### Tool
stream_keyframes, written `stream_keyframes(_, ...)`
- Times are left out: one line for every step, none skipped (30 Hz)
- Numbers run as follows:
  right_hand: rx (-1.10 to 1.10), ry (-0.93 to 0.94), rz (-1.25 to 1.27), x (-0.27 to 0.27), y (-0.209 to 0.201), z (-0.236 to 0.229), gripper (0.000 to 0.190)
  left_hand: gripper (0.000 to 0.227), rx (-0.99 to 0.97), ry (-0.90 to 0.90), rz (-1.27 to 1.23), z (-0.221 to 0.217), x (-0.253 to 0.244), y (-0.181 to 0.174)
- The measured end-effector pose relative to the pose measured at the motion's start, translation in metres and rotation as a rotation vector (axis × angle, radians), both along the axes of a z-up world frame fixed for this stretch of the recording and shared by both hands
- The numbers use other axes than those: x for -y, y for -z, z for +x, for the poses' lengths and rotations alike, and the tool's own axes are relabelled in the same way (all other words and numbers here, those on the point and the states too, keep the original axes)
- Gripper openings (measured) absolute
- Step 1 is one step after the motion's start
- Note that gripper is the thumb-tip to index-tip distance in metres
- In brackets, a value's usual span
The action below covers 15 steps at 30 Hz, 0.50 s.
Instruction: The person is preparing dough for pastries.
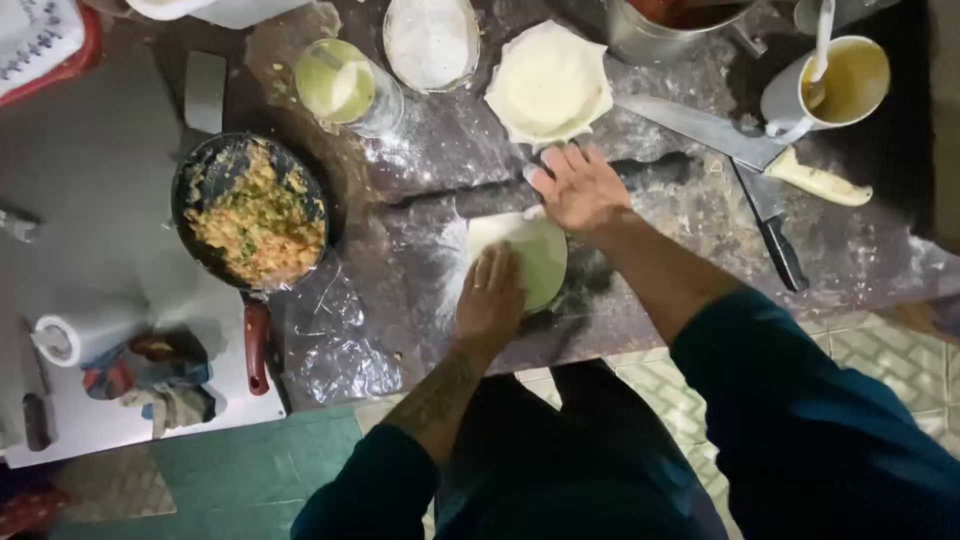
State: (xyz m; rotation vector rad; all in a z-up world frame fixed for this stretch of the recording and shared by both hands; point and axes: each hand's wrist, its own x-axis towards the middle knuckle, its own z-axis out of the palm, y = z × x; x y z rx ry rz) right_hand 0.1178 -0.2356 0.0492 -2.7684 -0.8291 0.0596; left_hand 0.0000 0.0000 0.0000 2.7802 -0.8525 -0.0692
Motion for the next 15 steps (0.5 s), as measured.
stream_keyframes(-0.013, 0.011, 0.001, 0.000, 0.003, -0.004, 0.041, 0.054, -0.013, 0.011, 0.001, -0.003, 0.001, -0.008)
stream_keyframes(-0.033, 0.049, -0.007, 0.000, 0.007, -0.008, 0.041, 0.059, -0.075, 0.012, -0.027, -0.005, 0.002, -0.017)
stream_keyframes(-0.030, 0.080, -0.017, 0.004, 0.011, -0.001, 0.041, 0.064, -0.115, 0.007, -0.057, 0.003, 0.006, -0.021)
stream_keyframes(-0.021, 0.084, -0.018, 0.007, 0.018, 0.003, 0.041, 0.064, -0.106, 0.011, -0.059, 0.008, 0.011, -0.018)
stream_keyframes(-0.038, 0.056, -0.080, 0.005, 0.026, 0.015, 0.042, 0.060, -0.177, -0.045, -0.068, 0.020, 0.011, -0.015)
stream_keyframes(-0.055, 0.030, -0.141, 0.002, 0.034, 0.027, 0.044, 0.057, -0.249, -0.101, -0.079, 0.032, 0.010, -0.013)
stream_keyframes(-0.066, 0.036, -0.133, 0.000, 0.029, 0.022, 0.044, 0.057, -0.259, -0.096, -0.069, 0.039, 0.013, -0.017)
stream_keyframes(-0.063, 0.006, -0.153, -0.001, 0.026, 0.017, 0.040, 0.054, -0.196, -0.244, -0.079, 0.045, 0.017, -0.019)
stream_keyframes(-0.058, -0.019, -0.185, 0.004, 0.022, 0.013, 0.037, 0.051, -0.132, -0.386, -0.101, 0.053, 0.028, -0.019)
stream_keyframes(-0.068, -0.007, -0.190, 0.007, 0.011, 0.008, 0.037, 0.051, -0.142, -0.374, -0.104, 0.058, 0.032, -0.019)
stream_keyframes(-0.078, 0.035, -0.152, 0.008, -0.001, 0.013, 0.042, 0.053, -0.115, -0.371, -0.103, 0.071, 0.035, -0.019)
stream_keyframes(-0.088, 0.078, -0.115, 0.008, -0.014, 0.018, 0.048, 0.054, -0.088, -0.368, -0.102, 0.084, 0.037, -0.019)
stream_keyframes(-0.101, 0.075, -0.111, 0.017, -0.020, 0.004, 0.048, 0.054, -0.100, -0.371, -0.096, 0.085, 0.036, -0.014)
stream_keyframes(-0.092, 0.096, 0.038, 0.026, -0.027, -0.011, 0.048, 0.053, -0.156, -0.400, -0.059, 0.086, 0.034, -0.009)
stream_keyframes(-0.080, 0.129, 0.177, 0.038, -0.035, -0.027, 0.048, 0.052, -0.213, -0.419, -0.031, 0.088, 0.036, -0.003)
